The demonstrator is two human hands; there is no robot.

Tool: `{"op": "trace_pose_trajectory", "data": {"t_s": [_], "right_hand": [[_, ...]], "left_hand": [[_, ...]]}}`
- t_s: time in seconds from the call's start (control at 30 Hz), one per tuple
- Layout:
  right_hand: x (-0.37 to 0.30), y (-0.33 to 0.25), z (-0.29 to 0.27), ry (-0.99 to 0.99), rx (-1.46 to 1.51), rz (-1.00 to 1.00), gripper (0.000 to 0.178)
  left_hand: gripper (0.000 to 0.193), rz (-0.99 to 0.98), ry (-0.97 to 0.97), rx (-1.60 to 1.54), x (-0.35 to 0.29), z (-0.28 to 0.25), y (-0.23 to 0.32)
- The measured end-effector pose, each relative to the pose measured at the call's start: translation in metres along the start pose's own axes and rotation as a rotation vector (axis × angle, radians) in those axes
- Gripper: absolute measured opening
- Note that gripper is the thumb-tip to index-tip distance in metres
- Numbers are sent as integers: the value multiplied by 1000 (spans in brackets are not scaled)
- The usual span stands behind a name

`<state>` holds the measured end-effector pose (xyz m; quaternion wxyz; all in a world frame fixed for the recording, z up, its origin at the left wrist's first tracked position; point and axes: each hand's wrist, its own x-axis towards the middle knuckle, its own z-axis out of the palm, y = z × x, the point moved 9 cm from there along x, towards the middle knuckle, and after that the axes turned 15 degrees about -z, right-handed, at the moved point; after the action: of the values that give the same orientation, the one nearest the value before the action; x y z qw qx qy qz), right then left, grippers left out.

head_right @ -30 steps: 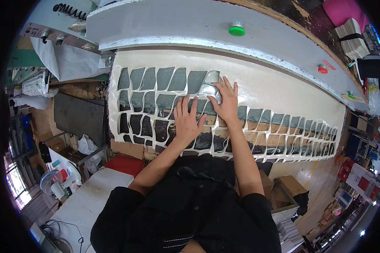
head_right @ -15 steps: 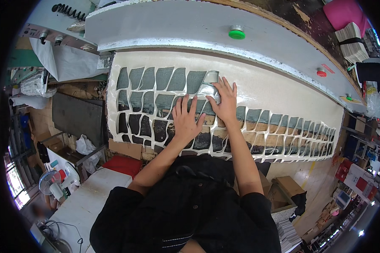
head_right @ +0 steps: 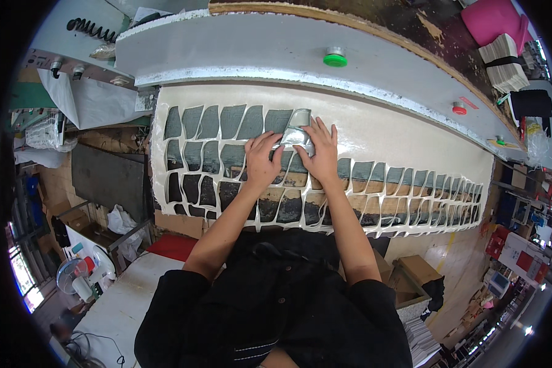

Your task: Sorting and stacking small fabric or leather shoe components after they come off a conveyor or processing machine.

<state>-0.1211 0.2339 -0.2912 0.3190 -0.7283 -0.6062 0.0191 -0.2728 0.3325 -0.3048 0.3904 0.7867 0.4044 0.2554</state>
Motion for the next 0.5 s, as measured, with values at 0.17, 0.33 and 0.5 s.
{"op": "trace_pose_trajectory", "data": {"t_s": [0.17, 0.33, 0.5], "right_hand": [[14, -9, -6, 19, 19, -9, 57], [29, -44, -52, 421, 177, -50, 51], [126, -75, -97, 289, 200, -63, 35]], "left_hand": [[41, 11, -7, -1, 8, -14, 5], [42, 55, 84, -24, -22, -67, 31], [41, 43, -181, -118, -57, -72, 35]]}}
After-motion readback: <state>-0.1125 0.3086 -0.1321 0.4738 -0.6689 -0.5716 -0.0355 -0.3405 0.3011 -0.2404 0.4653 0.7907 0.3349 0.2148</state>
